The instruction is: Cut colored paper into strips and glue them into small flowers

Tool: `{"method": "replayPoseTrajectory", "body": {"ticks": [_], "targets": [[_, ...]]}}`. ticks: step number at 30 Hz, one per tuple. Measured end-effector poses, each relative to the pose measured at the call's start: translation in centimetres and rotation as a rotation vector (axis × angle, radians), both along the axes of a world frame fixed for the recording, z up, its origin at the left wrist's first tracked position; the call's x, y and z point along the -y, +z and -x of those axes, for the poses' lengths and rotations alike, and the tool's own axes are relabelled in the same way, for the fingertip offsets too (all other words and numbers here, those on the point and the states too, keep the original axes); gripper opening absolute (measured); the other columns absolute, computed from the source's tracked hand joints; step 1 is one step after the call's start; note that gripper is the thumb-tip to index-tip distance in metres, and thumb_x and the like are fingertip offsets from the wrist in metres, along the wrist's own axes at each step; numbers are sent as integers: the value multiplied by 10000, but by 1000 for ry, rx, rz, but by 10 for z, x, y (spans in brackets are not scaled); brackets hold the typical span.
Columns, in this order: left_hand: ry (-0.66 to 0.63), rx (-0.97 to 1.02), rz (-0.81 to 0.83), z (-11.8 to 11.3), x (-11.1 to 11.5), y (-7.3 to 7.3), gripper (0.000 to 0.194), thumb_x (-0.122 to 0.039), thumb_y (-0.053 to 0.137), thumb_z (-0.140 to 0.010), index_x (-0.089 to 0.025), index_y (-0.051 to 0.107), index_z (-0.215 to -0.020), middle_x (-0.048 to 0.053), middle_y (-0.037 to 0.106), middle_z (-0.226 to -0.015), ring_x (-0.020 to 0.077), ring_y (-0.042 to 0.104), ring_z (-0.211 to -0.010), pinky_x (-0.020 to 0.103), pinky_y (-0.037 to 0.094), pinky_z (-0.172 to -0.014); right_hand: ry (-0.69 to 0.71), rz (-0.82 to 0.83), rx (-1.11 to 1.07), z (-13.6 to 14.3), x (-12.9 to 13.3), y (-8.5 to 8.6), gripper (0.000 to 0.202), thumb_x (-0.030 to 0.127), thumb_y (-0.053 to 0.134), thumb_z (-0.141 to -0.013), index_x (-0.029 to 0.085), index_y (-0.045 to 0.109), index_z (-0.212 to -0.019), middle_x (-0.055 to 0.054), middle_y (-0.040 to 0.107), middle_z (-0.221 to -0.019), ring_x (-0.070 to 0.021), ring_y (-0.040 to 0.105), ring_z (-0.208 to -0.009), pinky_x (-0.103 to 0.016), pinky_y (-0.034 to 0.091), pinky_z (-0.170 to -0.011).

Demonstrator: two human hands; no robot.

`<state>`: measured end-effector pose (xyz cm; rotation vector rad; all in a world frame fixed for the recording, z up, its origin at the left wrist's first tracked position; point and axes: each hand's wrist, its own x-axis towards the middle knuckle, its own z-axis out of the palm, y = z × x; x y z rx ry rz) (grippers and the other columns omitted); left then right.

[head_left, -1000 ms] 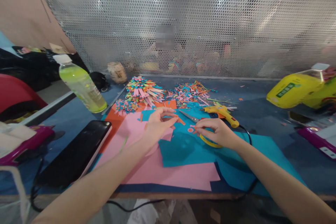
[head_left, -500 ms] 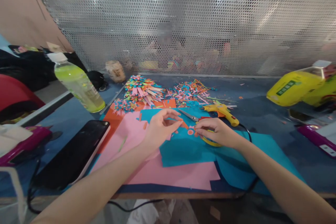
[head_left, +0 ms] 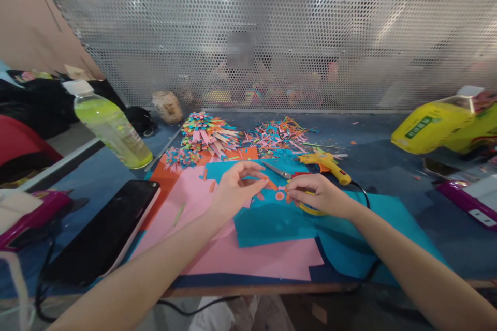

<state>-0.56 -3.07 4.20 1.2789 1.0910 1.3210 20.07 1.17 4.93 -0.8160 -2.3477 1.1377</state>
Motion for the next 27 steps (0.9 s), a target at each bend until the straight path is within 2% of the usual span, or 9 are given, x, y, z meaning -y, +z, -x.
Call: {"method": "replayPoseTrajectory", "body": {"ticks": [10, 14, 17, 21, 27], "targets": [[-54, 100, 33, -4, 1, -1, 529, -214, 690, -632, -209, 425, -1089, 18, 630, -817, 164, 647, -687, 236, 508, -508, 4, 7, -19, 0, 1, 2, 266, 342, 452, -844, 142, 616, -780, -33, 623, -722, -83, 547, -586, -201, 445, -549], [-125, 97, 48, -4, 1, -1, 484, -223, 678, -644, -198, 450, -1070, 24, 647, -801, 157, 634, -726, 237, 499, -557, 24, -5, -12, 0, 2, 3, 266, 341, 452, -845, 141, 615, -782, -33, 616, -717, -83, 548, -583, -202, 443, -545], [-148, 56, 59, -4, 2, -1, 470, -230, 669, -656, -192, 464, -1077, 14, 652, -756, 129, 615, -665, 227, 482, -568, 27, -15, -11, 0, 1, 3, 271, 344, 449, -845, 142, 615, -777, -32, 616, -716, -85, 547, -581, -201, 440, -538], [-135, -21, 73, -5, 4, 3, 412, -244, 650, -674, -193, 492, -1051, -5, 640, -700, 98, 574, -564, 201, 442, -512, 20, -14, -9, 0, 1, 2, 275, 348, 447, -845, 142, 617, -781, -31, 617, -720, -86, 547, -582, -199, 439, -536], [-111, -64, 98, -6, 7, 9, 376, -238, 649, -674, -201, 526, -1027, -17, 632, -680, 96, 566, -557, 187, 407, -473, 19, -37, -4, -1, 1, 2, 258, 325, 452, -846, 145, 622, -774, -27, 618, -715, -82, 545, -577, -191, 429, -532]]}}
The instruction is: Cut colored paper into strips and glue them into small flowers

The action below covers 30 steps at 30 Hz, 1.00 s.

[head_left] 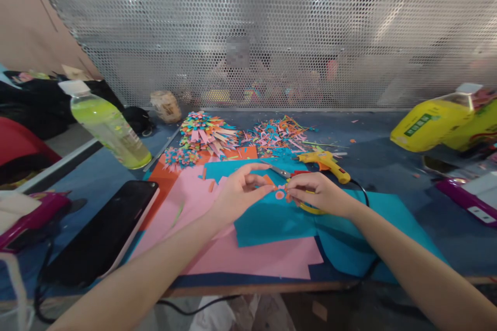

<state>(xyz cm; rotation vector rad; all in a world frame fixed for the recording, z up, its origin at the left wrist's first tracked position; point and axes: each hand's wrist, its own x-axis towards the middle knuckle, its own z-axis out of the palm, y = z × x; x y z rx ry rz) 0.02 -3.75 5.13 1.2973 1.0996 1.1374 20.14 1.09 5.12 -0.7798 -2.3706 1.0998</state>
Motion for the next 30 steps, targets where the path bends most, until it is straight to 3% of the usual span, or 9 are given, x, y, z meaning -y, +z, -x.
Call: {"method": "replayPoseTrajectory", "body": {"ticks": [8, 19, 30], "targets": [[-16, 16, -13, 2, -3, -5, 430, -270, 671, -654, -186, 528, -1051, 15, 650, -737, 119, 585, -634, 218, 437, -570, -2, -14, 6, -1, 0, 0, 276, 349, 444, -845, 146, 617, -772, -32, 619, -713, -89, 550, -587, -193, 435, -534], [-7, -55, 0, -1, 0, 0, 380, -261, 642, -676, -195, 542, -1037, -11, 616, -666, 96, 545, -542, 185, 379, -447, 13, -20, 0, -1, 0, -1, 237, 305, 448, -850, 148, 613, -786, -26, 611, -719, -81, 549, -581, -191, 434, -531], [-26, -24, 21, 0, -1, -2, 360, -286, 649, -676, -185, 542, -1005, -7, 619, -669, 85, 535, -524, 172, 366, -423, 6, -34, 18, -1, 1, 1, 235, 298, 443, -854, 143, 612, -805, -28, 603, -702, -83, 551, -571, -196, 439, -527]]}}
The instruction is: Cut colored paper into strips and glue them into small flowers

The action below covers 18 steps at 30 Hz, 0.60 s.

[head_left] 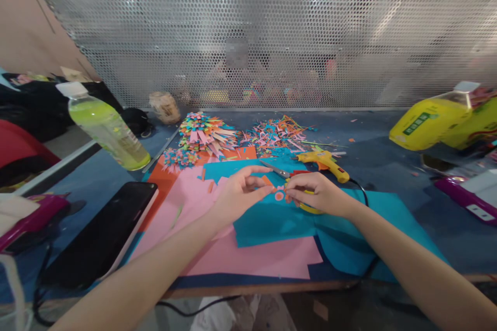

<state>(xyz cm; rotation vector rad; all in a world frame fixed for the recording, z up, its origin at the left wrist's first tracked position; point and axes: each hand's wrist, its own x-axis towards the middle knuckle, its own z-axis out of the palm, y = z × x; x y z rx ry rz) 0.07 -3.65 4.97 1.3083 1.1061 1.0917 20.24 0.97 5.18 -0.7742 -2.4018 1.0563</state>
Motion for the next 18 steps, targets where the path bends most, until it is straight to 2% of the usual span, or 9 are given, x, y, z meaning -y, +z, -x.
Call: {"method": "replayPoseTrajectory", "body": {"ticks": [8, 11, 14, 16, 18], "targets": [[-23, 20, 27, 0, -1, -1, 387, -289, 653, -678, -163, 529, -1023, -16, 616, -664, 72, 526, -533, 180, 395, -486, -5, 5, -7, 1, 0, -2, 231, 298, 445, -852, 142, 606, -795, -27, 607, -705, -80, 543, -545, -197, 443, -512], [-12, 78, 0, 0, -1, -1, 406, -271, 648, -685, -167, 510, -1052, 4, 633, -727, 83, 536, -568, 199, 408, -517, -8, -98, -31, 1, 0, 0, 223, 264, 442, -854, 150, 607, -757, -28, 615, -693, -88, 552, -573, -205, 449, -540], [13, 164, -39, 2, -1, -1, 377, -251, 607, -719, -184, 494, -1073, 49, 640, -882, 121, 570, -704, 214, 414, -547, -2, -378, -67, -2, -2, 1, 200, 224, 436, -859, 156, 621, -826, -50, 641, -761, -122, 586, -716, -237, 469, -650], [25, 210, -33, 4, -2, 0, 329, -249, 563, -747, -183, 500, -1063, 63, 627, -926, 139, 570, -766, 217, 412, -548, 15, -653, -23, -5, -3, 0, 208, 203, 424, -866, 167, 613, -944, -66, 651, -875, -146, 593, -818, -264, 469, -705], [24, 227, 35, 5, -3, 0, 301, -257, 543, -753, -174, 512, -1040, 61, 617, -901, 136, 564, -745, 213, 399, -518, 10, -957, 77, -9, -2, 0, 236, 175, 415, -867, 189, 594, -1020, -57, 653, -921, -156, 598, -822, -273, 462, -684]]}}
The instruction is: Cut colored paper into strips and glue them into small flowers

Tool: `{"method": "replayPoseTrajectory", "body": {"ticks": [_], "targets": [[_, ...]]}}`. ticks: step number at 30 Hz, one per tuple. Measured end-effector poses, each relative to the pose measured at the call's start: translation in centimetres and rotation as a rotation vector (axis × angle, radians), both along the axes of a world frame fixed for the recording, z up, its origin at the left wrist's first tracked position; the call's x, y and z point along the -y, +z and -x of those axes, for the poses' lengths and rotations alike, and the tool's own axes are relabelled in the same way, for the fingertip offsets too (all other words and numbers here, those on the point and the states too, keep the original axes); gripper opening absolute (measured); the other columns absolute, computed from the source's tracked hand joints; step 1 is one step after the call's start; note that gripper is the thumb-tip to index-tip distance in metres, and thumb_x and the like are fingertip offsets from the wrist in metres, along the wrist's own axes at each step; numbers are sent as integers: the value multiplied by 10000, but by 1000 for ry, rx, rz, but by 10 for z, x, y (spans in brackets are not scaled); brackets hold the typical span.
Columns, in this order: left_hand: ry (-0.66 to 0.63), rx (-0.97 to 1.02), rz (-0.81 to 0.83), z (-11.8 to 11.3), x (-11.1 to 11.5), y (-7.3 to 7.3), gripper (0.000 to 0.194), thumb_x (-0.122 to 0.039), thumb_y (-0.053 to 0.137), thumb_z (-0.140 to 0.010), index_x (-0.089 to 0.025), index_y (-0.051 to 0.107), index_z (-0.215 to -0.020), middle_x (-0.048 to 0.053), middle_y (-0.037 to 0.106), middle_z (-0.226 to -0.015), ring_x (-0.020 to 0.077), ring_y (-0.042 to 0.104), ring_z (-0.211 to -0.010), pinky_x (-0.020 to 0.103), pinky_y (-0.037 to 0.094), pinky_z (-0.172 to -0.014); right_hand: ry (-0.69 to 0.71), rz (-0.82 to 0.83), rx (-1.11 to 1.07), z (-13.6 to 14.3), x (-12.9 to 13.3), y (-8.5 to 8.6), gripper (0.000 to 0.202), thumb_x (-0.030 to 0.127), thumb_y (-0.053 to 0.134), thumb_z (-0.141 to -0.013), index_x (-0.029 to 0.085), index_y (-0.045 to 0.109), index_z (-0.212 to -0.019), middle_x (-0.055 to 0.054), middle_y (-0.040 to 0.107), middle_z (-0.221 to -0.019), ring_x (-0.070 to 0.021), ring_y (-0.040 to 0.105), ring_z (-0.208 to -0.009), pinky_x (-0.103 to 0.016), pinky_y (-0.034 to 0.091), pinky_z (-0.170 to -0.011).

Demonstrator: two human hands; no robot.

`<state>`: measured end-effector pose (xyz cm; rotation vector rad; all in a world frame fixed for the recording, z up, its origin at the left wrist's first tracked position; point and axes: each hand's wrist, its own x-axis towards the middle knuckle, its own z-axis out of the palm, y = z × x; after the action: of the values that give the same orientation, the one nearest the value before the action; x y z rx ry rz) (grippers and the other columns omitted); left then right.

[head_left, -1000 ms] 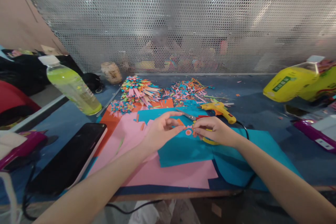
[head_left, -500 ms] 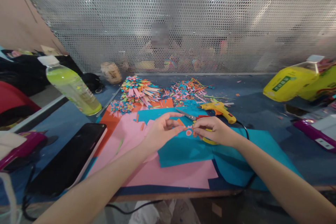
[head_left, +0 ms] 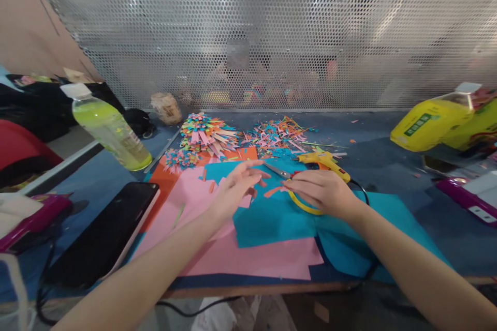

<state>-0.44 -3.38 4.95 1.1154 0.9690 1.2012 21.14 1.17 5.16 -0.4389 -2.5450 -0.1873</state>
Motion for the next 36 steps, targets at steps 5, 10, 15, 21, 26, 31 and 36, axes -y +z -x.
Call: {"method": "replayPoseTrajectory", "body": {"ticks": [5, 10, 15, 21, 26, 31, 36], "targets": [[-166, 25, 220, -5, 2, -2, 374, -224, 611, -671, -152, 520, -1026, 12, 585, -717, 132, 569, -656, 209, 370, -485, -1, -499, 126, -3, 6, 5, 263, 136, 419, -848, 183, 567, -1061, -11, 656, -786, -122, 557, -619, -265, 381, -520], [-176, -6, 217, -9, 4, -3, 452, -170, 642, -608, -157, 518, -1042, -17, 584, -656, 97, 538, -551, 204, 349, -472, 36, -574, 191, -1, 11, 8, 260, 150, 409, -853, 159, 551, -1070, -7, 637, -759, -111, 510, -579, -268, 322, -478], [-170, -35, 197, -9, 4, -5, 464, -153, 646, -596, -158, 513, -1041, -20, 592, -648, 87, 530, -513, 198, 347, -453, 25, -555, 225, -1, 12, 6, 305, 142, 386, -863, 171, 509, -1141, -6, 626, -758, -105, 499, -584, -272, 288, -475], [-164, -61, 177, -10, 3, -7, 467, -147, 646, -595, -146, 503, -1039, -23, 590, -645, 74, 510, -473, 192, 357, -433, 28, -561, 237, -1, 13, 5, 297, 162, 409, -859, 171, 524, -1133, -9, 635, -792, -99, 517, -604, -272, 290, -479], [-164, -61, 184, -11, 4, -6, 473, -156, 650, -594, -147, 504, -1043, -18, 595, -645, 88, 530, -499, 192, 363, -434, 34, -573, 237, -1, 14, 5, 293, 155, 410, -855, 156, 545, -1115, -25, 644, -824, -102, 524, -612, -270, 296, -480], [-158, -37, 209, -10, 5, -3, 444, -154, 634, -603, -150, 511, -1030, -4, 605, -666, 116, 579, -589, 191, 371, -466, 46, -572, 231, -1, 15, 6, 303, 145, 386, -858, 161, 547, -1115, -38, 649, -818, -99, 520, -594, -263, 293, -476], [-169, -56, 167, -10, 4, -7, 439, -135, 636, -601, -155, 517, -1024, -11, 598, -645, 128, 594, -608, 209, 406, -509, 34, -556, 255, 0, 16, 7, 307, 153, 407, -853, 188, 542, -1126, -36, 657, -833, -101, 544, -620, -260, 308, -483]]}}
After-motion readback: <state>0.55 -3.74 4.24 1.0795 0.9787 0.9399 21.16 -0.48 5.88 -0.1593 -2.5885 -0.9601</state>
